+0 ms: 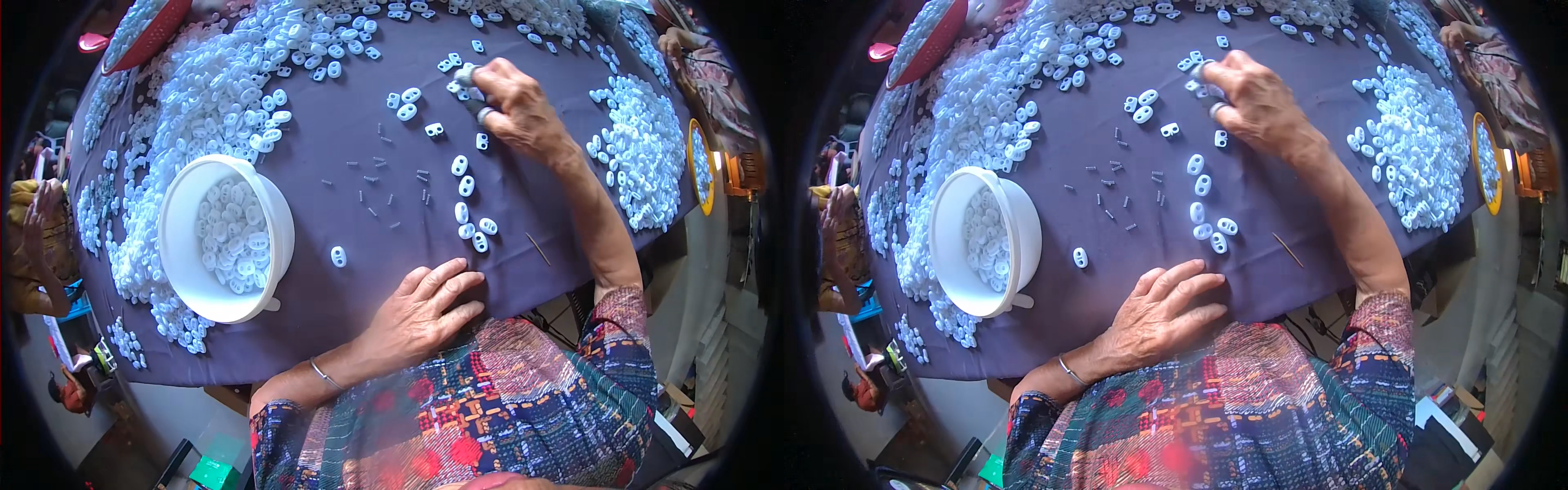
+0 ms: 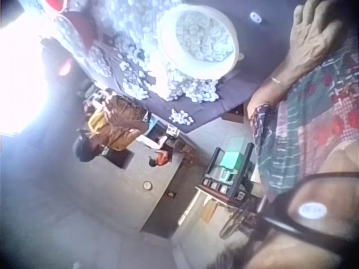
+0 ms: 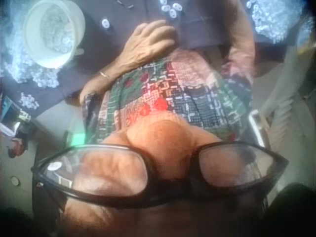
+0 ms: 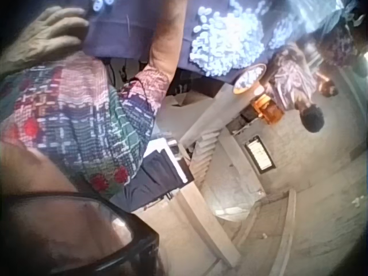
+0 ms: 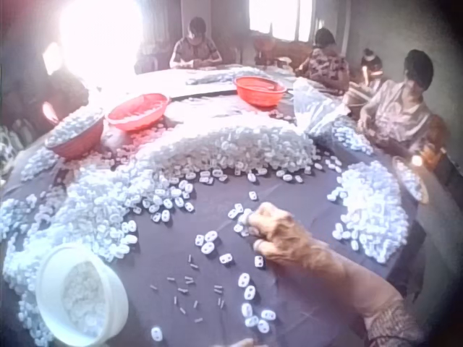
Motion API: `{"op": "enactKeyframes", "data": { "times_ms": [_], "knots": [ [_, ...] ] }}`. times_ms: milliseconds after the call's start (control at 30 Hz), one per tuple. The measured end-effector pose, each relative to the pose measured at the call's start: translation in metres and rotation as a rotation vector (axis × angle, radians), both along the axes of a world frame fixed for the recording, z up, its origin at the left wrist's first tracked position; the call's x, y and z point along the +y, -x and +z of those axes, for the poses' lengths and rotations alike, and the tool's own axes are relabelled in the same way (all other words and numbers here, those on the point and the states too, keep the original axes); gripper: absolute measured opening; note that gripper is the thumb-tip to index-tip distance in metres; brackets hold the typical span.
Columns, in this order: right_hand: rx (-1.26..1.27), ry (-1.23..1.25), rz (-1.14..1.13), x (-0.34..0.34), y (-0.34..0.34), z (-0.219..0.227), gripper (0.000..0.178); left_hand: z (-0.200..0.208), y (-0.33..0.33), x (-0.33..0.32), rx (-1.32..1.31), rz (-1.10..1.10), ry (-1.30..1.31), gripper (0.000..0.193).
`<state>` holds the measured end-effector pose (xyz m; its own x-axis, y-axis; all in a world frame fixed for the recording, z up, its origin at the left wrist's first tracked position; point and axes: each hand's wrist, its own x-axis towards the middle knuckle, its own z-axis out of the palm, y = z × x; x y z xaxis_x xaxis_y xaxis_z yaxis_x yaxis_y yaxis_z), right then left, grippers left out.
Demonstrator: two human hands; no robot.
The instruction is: The person assembles plastic cord locks by picking up plastic toggle pieces and springs from the table and fitting them together by hand.
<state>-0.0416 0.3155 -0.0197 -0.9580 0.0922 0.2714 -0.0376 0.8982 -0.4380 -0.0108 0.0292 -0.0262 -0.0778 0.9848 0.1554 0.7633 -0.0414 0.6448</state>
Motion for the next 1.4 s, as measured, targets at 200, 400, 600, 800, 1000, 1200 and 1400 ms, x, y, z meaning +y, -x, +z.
{"op": "enactKeyframes", "data": {
  "times_ms": [200,400,600,800,1000,1200,1400],
  "knots": [
    [-0.120,0.050,0.253,-0.015,-0.022,0.017,0.034,-0.002,-0.002,-0.001,-0.002,0.014,-0.037,0.035],
    [0.022,0.184,0.013,-0.011,-0.069,0.020,0.030,-0.004,-0.002,-0.001,0.065,0.025,-0.060,0.038],
    [-0.048,0.232,-0.091,-0.019,-0.107,0.017,0.024,0.004,0.001,0.001,0.044,-0.014,0.013,0.044],
    [-0.169,0.230,-0.036,-0.045,-0.140,0.021,0.031,0.001,0.000,0.000,0.039,-0.028,0.026,0.057],
    [0.001,0.073,-0.187,-0.042,-0.141,0.009,0.033,0.001,-0.010,-0.003,0.164,-0.041,0.047,0.065],
    [0.057,-0.004,-0.096,-0.049,-0.095,0.010,0.029,0.004,-0.008,-0.003,0.107,-0.041,0.051,0.063],
    [-0.084,-0.110,-0.134,-0.062,-0.081,0.002,0.025,0.004,-0.006,-0.003,0.022,-0.023,0.018,0.053]
  ]
}}
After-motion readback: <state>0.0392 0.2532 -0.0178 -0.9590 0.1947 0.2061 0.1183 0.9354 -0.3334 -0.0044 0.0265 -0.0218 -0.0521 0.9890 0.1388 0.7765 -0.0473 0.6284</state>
